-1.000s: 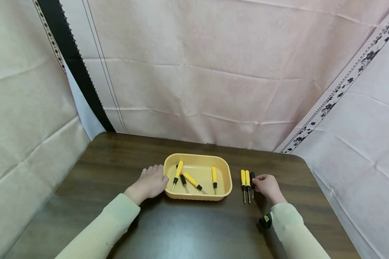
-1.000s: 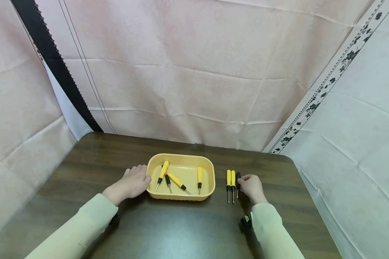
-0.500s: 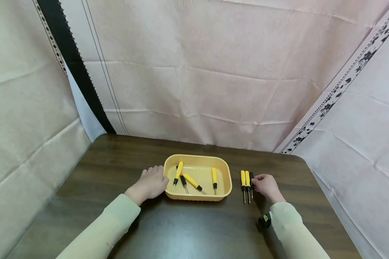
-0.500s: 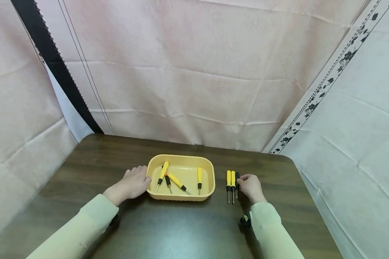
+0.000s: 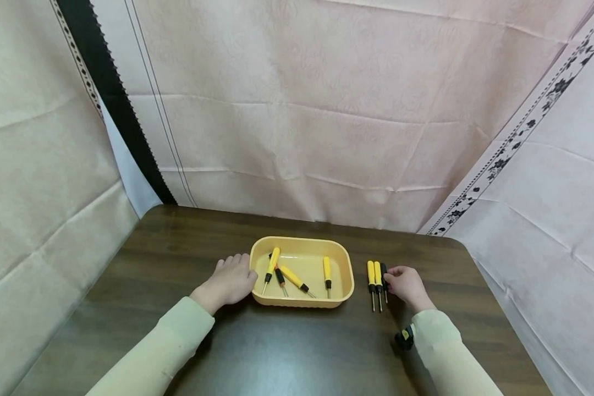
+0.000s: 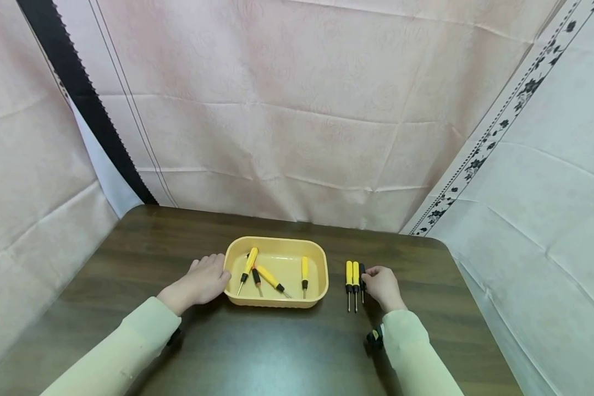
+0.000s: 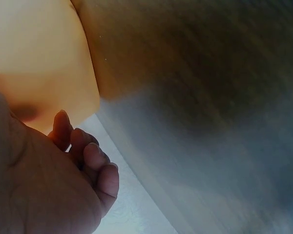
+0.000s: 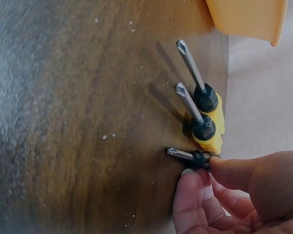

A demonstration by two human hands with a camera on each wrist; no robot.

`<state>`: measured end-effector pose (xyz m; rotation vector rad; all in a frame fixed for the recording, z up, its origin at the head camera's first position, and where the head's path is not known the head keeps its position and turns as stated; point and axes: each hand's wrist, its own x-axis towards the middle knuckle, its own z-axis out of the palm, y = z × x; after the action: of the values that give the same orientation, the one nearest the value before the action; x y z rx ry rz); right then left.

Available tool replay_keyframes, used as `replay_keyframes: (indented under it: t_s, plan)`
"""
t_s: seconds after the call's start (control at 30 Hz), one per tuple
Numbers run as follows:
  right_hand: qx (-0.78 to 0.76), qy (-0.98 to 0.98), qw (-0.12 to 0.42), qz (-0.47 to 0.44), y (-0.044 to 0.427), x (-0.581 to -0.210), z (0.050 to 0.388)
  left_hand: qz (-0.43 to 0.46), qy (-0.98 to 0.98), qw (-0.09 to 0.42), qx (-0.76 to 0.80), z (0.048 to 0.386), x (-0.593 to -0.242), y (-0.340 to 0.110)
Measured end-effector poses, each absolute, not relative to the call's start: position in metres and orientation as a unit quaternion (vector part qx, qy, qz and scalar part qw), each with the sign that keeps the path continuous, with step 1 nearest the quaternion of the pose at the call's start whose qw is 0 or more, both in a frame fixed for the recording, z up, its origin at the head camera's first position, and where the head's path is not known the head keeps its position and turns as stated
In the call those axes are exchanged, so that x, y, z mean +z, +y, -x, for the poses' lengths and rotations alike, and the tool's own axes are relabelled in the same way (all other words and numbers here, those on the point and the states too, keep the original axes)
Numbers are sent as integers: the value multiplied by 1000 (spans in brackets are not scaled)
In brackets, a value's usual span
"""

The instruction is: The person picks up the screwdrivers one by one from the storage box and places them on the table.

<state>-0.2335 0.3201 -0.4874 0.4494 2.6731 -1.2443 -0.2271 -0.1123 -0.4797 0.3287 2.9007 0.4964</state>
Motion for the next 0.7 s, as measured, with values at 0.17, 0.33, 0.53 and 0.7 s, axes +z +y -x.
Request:
replay_keyframes:
  t_s: [0.17, 0.33, 0.53, 0.7]
  plan:
    - [-422, 891, 77, -150, 320, -486, 231, -110, 975, 91, 168, 226, -480, -112]
    - [-399, 906, 45, -134, 317, -476, 226, -111, 975, 94, 171, 224, -480, -112]
    - [-383, 919, 5, -97, 294, -449, 223, -108, 974, 90, 177, 224, -478, -112]
    - [-421, 903, 16, -81, 266, -431, 221, -108, 974, 91, 178, 224, -478, -112]
